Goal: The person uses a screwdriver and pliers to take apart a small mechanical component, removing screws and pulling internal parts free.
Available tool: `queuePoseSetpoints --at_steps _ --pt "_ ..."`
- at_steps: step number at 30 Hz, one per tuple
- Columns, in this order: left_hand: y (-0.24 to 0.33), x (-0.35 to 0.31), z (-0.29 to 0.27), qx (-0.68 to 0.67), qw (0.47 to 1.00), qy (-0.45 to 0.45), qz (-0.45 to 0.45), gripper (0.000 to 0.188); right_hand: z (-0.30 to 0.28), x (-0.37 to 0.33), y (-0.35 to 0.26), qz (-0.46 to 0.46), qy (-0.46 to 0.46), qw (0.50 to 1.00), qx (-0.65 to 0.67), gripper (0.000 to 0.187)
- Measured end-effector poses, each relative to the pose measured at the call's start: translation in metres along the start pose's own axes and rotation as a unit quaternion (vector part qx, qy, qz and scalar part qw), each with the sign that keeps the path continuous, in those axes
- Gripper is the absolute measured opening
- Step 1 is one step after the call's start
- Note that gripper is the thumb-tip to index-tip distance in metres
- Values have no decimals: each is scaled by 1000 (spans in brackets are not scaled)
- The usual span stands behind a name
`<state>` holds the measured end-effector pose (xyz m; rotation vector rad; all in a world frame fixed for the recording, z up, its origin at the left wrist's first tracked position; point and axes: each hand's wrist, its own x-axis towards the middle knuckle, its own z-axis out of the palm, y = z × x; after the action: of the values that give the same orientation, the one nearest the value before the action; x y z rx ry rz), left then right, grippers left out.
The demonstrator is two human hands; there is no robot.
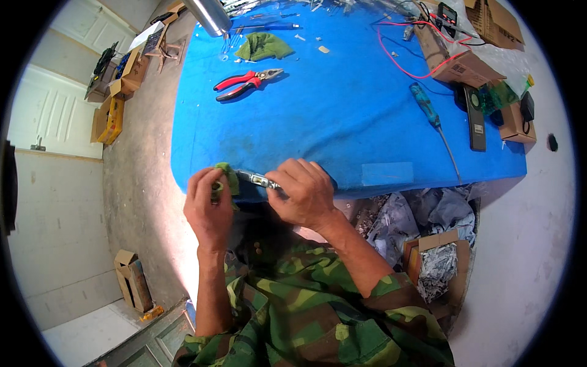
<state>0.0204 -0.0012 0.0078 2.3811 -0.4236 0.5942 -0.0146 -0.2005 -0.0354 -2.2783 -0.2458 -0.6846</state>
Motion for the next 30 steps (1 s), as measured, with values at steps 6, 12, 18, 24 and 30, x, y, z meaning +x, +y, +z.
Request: queuePoseSetpoints --at_steps 6,12,18,24,30 --pt "23 -22 25 -32 996 -73 39 26 0 -1 1 -10 8 1000 -2 28" --pt "12 -12 22 5 998 -60 23 25 1 -1 3 -12 11 1000 0 27" --pt "2 -5 17 26 999 -42 0 23 1 -1 1 -5 2 1000 -1 26" --pt "-3 1 5 2 999 -29 -27 22 -2 0 -1 -1 -7 1000 -1 26" --pt "28 -12 6 -38 995 -87 35 26 1 -2 2 -16 5 1000 -4 28"
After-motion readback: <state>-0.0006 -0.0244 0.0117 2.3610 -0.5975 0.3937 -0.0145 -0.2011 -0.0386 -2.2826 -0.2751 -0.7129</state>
